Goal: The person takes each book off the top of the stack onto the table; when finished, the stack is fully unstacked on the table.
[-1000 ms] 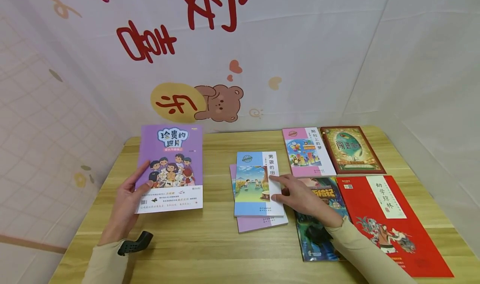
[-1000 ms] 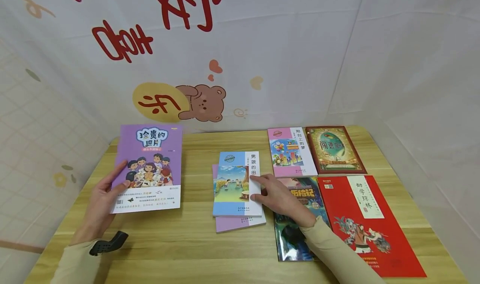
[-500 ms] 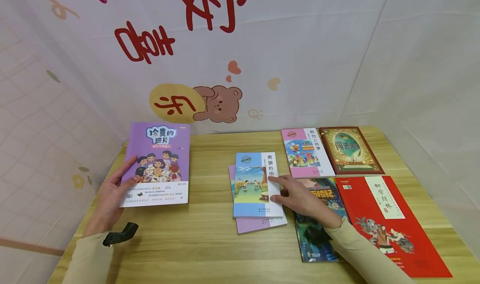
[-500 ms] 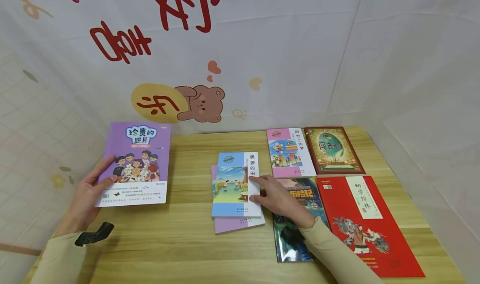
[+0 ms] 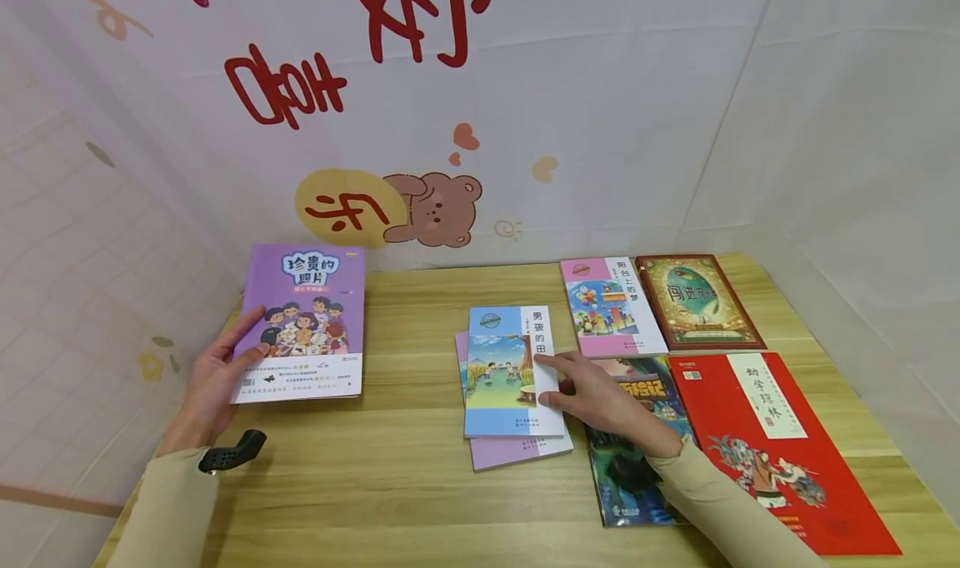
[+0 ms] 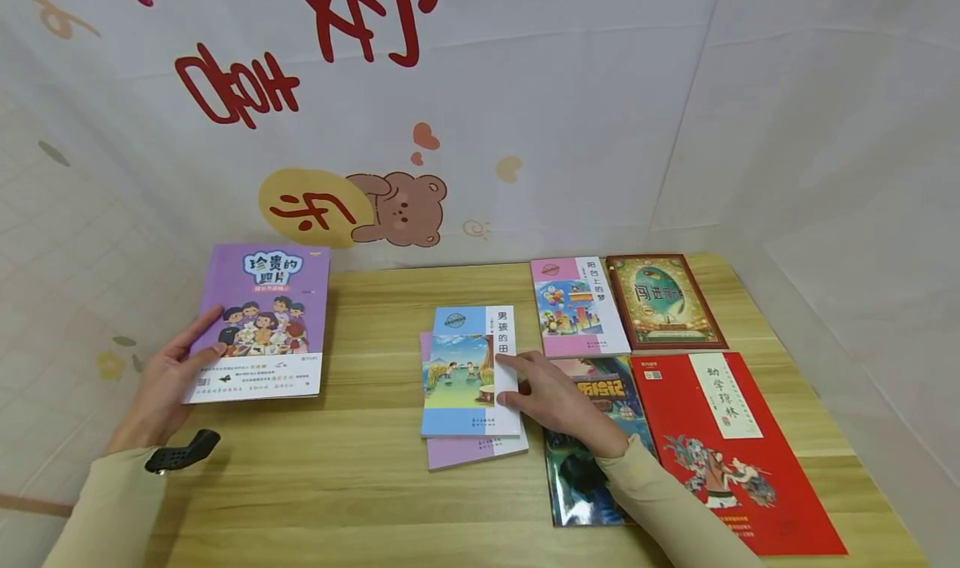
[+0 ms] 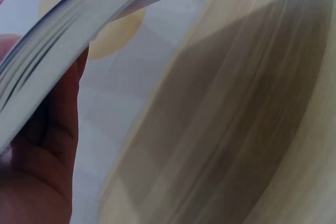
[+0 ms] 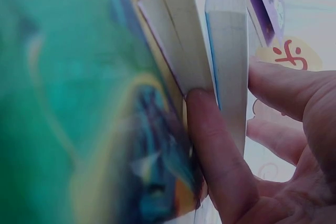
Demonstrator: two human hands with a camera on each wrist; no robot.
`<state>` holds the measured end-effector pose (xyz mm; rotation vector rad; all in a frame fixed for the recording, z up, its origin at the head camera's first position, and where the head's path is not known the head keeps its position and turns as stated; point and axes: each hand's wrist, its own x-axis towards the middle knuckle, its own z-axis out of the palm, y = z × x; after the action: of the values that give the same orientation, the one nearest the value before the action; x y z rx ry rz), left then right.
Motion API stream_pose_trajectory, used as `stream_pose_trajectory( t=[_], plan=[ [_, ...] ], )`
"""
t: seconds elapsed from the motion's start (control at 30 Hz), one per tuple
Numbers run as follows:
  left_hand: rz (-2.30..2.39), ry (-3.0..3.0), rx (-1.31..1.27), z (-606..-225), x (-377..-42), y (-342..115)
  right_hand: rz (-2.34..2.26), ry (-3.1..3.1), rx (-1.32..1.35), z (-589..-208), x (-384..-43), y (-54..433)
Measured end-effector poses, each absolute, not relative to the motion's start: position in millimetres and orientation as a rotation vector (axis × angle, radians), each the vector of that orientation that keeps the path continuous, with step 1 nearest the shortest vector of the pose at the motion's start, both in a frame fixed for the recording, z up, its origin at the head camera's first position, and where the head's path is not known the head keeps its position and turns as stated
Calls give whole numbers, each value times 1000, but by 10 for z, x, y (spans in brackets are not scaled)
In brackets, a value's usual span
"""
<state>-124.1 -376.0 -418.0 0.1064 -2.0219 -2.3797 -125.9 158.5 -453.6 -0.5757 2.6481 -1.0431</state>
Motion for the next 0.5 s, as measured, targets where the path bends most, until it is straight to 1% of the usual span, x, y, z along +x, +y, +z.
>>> stream_pose_trajectory(
  t=[0.37,0.5],
  plan=[
    [-2362,-2103,252,-4293,-1394,-3925,-1046,2647,-569,-4538,-1267,1591],
    [-2359,-2138,266,-4346,-1450,-3973,-1045,2649,-563,-4539,-1267,1590]
  ],
)
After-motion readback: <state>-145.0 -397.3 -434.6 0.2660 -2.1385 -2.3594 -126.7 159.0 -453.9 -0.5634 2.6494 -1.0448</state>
